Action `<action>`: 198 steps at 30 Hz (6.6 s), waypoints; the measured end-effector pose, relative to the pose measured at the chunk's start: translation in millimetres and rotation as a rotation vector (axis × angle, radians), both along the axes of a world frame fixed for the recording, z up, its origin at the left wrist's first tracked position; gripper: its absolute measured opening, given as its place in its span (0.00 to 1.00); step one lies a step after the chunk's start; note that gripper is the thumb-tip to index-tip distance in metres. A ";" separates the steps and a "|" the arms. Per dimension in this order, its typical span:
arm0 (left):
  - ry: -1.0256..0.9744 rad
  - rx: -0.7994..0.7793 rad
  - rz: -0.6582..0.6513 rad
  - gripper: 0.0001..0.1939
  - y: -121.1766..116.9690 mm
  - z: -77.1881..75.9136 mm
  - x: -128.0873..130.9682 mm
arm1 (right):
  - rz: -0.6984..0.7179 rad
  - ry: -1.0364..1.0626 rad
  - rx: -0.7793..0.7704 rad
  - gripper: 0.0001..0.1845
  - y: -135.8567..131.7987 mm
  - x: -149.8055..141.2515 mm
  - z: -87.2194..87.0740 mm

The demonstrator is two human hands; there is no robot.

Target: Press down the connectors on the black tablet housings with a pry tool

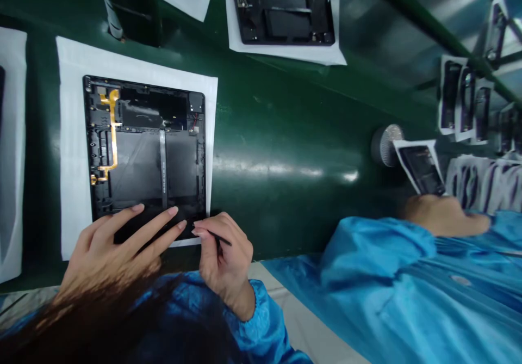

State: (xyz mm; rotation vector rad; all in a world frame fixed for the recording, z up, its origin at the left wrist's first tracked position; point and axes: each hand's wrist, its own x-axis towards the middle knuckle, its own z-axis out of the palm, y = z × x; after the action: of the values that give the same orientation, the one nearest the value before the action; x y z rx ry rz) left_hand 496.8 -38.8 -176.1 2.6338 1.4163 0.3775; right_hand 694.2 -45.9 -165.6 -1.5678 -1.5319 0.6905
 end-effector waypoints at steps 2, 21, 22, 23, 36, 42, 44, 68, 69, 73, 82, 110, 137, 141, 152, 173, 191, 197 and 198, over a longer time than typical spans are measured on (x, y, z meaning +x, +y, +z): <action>0.040 0.016 -0.008 0.28 -0.8 -2.1 -0.3 | 0.031 -0.006 0.020 0.12 0.0 0.5 -1.2; -0.014 -0.018 -0.011 0.26 -5.3 -10.0 -0.7 | -0.024 0.021 -0.007 0.14 -1.8 -0.8 -1.9; -0.023 -0.039 -0.010 0.26 -6.2 -10.9 -1.4 | -0.014 0.012 -0.005 0.14 -1.8 -0.8 -2.2; -0.034 -0.059 -0.009 0.26 -7.2 -11.9 -2.0 | -0.006 0.001 0.002 0.14 -1.7 -0.8 -2.4; -0.008 -0.007 0.025 0.25 -9.4 -12.5 4.7 | 0.213 -0.269 0.135 0.21 -16.0 -0.2 -5.8; -0.011 0.007 0.019 0.25 -8.6 -13.2 3.1 | 0.218 -0.234 0.125 0.19 -13.9 2.2 -7.5; -0.020 0.003 0.016 0.26 -8.7 -13.2 2.8 | 0.206 -0.216 0.104 0.16 -11.3 3.1 -4.1; -0.023 0.013 -0.072 0.23 -2.5 -8.6 -3.8 | -0.002 0.076 -0.010 0.13 -12.3 4.5 -1.9; -0.041 0.005 -0.075 0.23 -3.1 -8.7 -5.2 | -0.048 0.102 -0.023 0.12 -16.0 3.3 -3.8; -0.086 -0.017 -0.086 0.22 -7.5 -10.6 -12.1 | -0.101 0.161 -0.068 0.13 -25.9 -1.5 -9.7; -0.048 -0.171 -0.135 0.26 -21.4 -20.0 -21.6 | -0.033 0.098 -0.025 0.18 -21.2 -11.7 -6.6; -0.085 -0.129 -0.092 0.25 -17.6 -18.3 -14.9 | 0.096 0.047 -0.047 0.15 -20.4 -10.8 -10.1; 0.058 0.008 -0.053 0.24 -1.1 -1.6 -10.0 | 0.088 0.102 -0.063 0.13 -8.4 -8.1 -9.4; 0.089 0.004 -0.065 0.23 -4.6 -3.0 -11.7 | 0.062 0.103 -0.063 0.13 -9.6 -9.7 -10.8; 0.158 0.033 -0.085 0.23 -5.3 -7.0 -11.2 | 0.044 0.076 -0.057 0.13 -4.3 -10.8 -8.3; 0.096 0.019 -0.072 0.25 -3.2 -7.8 -8.7 | 0.088 0.153 -0.058 0.06 2.2 1.9 -8.3; 0.098 0.030 -0.026 0.25 0.3 -0.9 -3.3 | -0.020 0.088 -0.062 0.10 6.3 1.0 -7.1; 0.036 0.009 -0.017 0.26 3.4 -0.1 -2.5 | -0.055 0.052 -0.076 0.10 5.6 -1.0 -4.1; 0.036 0.010 -0.017 0.26 2.4 -0.9 -3.1 | -0.054 0.047 -0.075 0.11 5.5 -1.4 -3.7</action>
State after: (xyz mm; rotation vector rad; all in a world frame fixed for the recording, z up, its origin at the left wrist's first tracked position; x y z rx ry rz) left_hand 493.7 -36.4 -177.0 2.6719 1.4054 0.3371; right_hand 692.8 -40.4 -169.3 -1.6310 -1.4391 0.7571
